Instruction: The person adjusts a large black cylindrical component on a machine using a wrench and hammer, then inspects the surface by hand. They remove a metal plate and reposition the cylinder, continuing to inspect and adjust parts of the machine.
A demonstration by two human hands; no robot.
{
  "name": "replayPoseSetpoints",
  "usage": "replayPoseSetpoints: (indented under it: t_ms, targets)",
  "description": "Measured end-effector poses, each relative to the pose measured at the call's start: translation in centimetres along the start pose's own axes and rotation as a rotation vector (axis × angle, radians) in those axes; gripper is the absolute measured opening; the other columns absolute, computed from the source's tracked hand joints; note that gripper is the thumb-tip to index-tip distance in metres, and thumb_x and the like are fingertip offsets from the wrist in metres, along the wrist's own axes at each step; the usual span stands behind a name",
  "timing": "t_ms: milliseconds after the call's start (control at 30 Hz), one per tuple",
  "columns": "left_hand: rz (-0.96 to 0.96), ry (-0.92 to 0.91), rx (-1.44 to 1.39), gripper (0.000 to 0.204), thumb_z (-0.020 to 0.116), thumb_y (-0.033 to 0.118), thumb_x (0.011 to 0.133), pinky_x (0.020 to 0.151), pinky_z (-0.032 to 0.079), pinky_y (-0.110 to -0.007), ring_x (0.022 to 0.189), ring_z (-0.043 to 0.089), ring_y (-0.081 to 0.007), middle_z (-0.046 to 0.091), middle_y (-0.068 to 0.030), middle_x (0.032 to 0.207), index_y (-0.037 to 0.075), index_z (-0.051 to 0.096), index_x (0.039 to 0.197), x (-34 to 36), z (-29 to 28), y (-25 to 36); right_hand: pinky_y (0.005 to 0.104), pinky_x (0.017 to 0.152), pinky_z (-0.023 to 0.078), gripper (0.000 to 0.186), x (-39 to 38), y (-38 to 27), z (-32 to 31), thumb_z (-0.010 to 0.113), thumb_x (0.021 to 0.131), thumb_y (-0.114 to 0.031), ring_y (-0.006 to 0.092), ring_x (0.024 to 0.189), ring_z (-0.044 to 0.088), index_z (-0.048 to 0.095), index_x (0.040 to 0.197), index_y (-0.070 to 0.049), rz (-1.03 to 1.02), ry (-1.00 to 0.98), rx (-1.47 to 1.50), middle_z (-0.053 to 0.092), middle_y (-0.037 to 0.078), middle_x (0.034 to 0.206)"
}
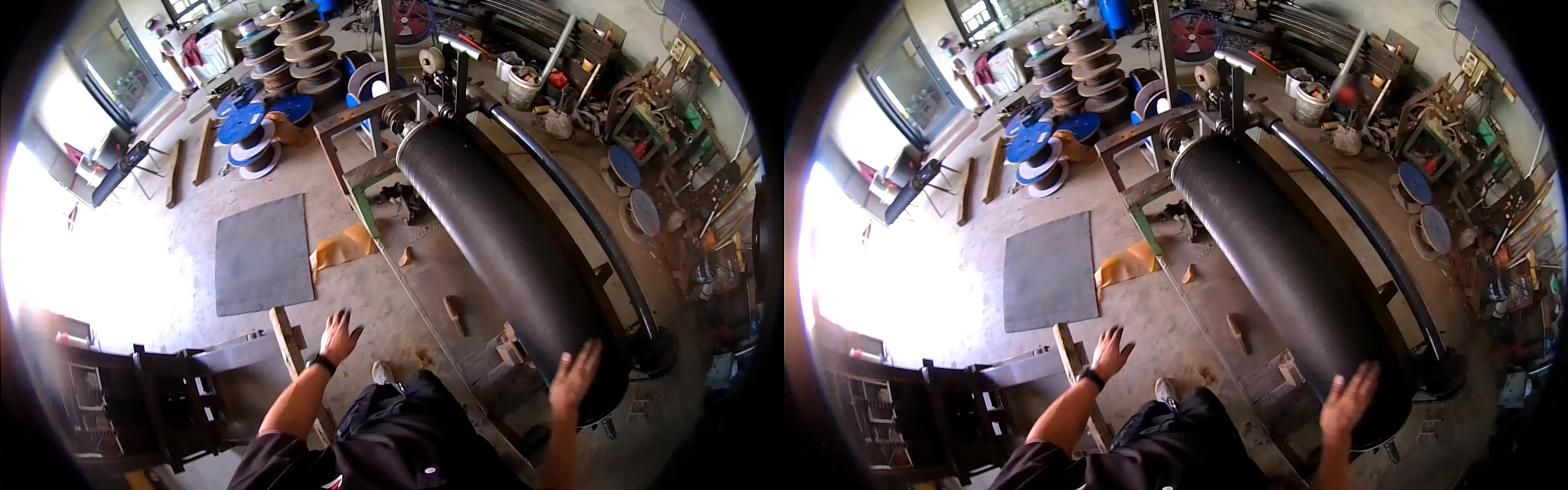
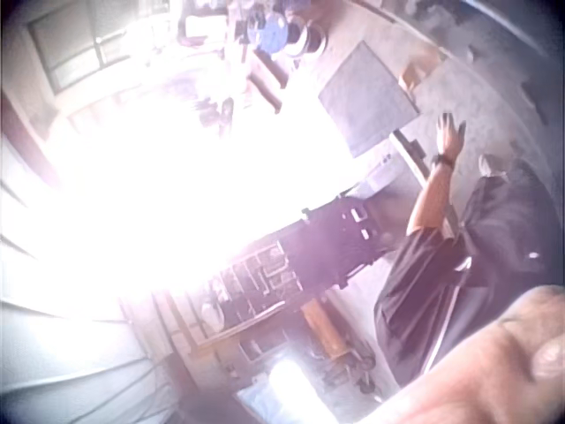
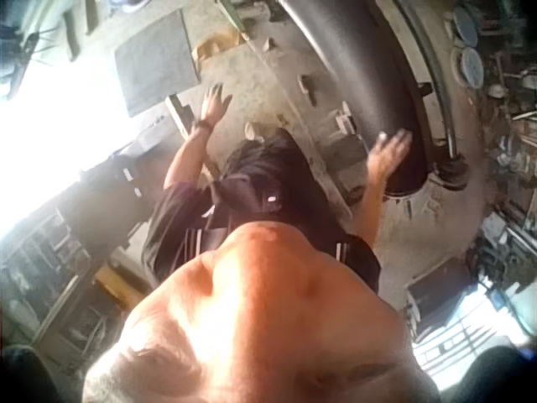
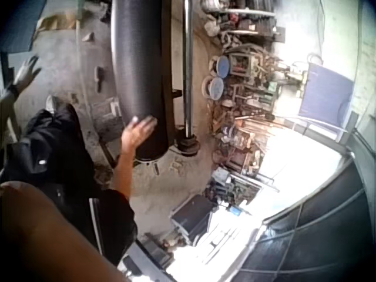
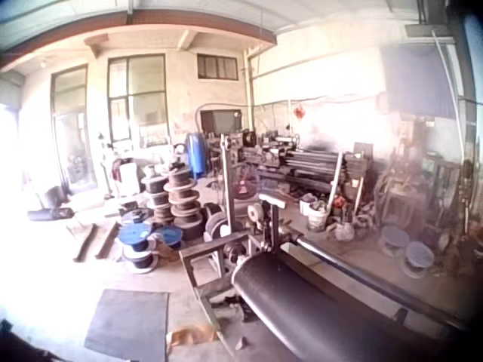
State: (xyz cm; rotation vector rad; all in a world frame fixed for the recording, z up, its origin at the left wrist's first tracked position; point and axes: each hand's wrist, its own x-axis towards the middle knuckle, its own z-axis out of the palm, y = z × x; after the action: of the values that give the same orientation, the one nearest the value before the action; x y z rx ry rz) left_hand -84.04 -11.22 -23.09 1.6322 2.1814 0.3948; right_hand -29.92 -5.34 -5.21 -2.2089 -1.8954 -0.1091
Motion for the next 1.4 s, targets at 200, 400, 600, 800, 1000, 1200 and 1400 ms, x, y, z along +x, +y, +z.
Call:
replayPoseSetpoints:
  t_ms: [200,400,600,800,1000,1200,1400]
  targets:
    - [0.480,0.215,-0.003,0.075,0.065,0.039,0.097,0.125,0.029,-0.047,0.151,0.030,-0.0405,0.034,-0.0255,0.161,-0.005,0.039,0.152,26.2,-10.3,10.9,0.0558,0.127,0.020,0.062,10.2,-20.1,5.7,0.046,0.107,-0.037,0.0387,0.154,0.028,0.038,0.156,0.000,-0.151,0.110,-0.080,0.029,0.022,0.165]
    - [0.638,0.262,-0.022,0.090,0.074,0.036,0.090,0.125,0.027,-0.050,0.154,0.024,-0.0423,0.026,-0.0262,0.165,-0.003,0.029,0.158,38.3,-11.1,14.9,0.0583,0.127,0.016,0.064,18.2,-26.2,10.7,0.040,0.109,-0.043,0.0367,0.155,0.026,0.034,0.158,-0.003,0.005,0.215,-0.153,0.027,0.020,0.167]
    - [0.777,0.148,-0.097,0.092,0.075,0.037,0.088,0.126,0.024,-0.052,0.154,0.026,-0.0436,0.026,-0.0263,0.165,-0.002,0.030,0.158,44.6,-11.9,15.8,0.0573,0.125,0.024,0.064,25.9,-22.0,9.5,0.031,0.111,-0.051,0.0407,0.144,0.042,0.046,0.152,-0.004,0.142,0.095,-0.051,0.044,0.024,0.156]
    - [0.888,0.057,-0.017,0.089,0.073,0.040,0.089,0.126,0.022,-0.052,0.153,0.029,-0.0412,0.031,-0.0244,0.164,-0.004,0.034,0.156,50.0,-13.4,19.5,0.0507,0.118,0.035,0.072,30.6,-19.6,11.4,0.032,0.109,-0.058,0.0439,0.140,0.045,0.051,0.148,0.000,0.254,-0.308,0.219,0.050,0.025,0.151]
    - [0.966,0.049,0.036,0.084,0.073,0.041,0.088,0.127,0.022,-0.053,0.151,0.033,-0.0402,0.039,-0.0241,0.159,-0.005,0.042,0.152,53.1,-13.2,20.4,0.0504,0.116,0.037,0.070,29.6,-21.2,11.7,0.032,0.109,-0.058,0.0411,0.133,0.052,0.059,0.140,-0.002,0.253,-0.276,0.162,0.058,0.023,0.142]
    - [1.017,0.054,0.029,0.090,0.077,0.039,0.083,0.127,0.023,-0.053,0.152,0.033,-0.0390,0.038,-0.0232,0.160,-0.004,0.041,0.153,53.3,-13.3,19.2,0.0521,0.119,0.032,0.072,28.9,-21.9,11.5,0.030,0.107,-0.062,0.0392,0.136,0.049,0.056,0.145,-0.006,0.259,-0.229,0.067,0.055,0.019,0.147]
    - [1.028,0.039,0.044,0.096,0.080,0.040,0.079,0.127,0.022,-0.053,0.153,0.030,-0.0403,0.033,-0.0235,0.163,-0.002,0.038,0.155,53.2,-13.1,18.2,0.0513,0.120,0.031,0.072,28.2,-22.8,10.9,0.029,0.107,-0.064,0.0383,0.139,0.047,0.054,0.148,-0.010,0.270,-0.197,0.021,0.053,0.017,0.150]
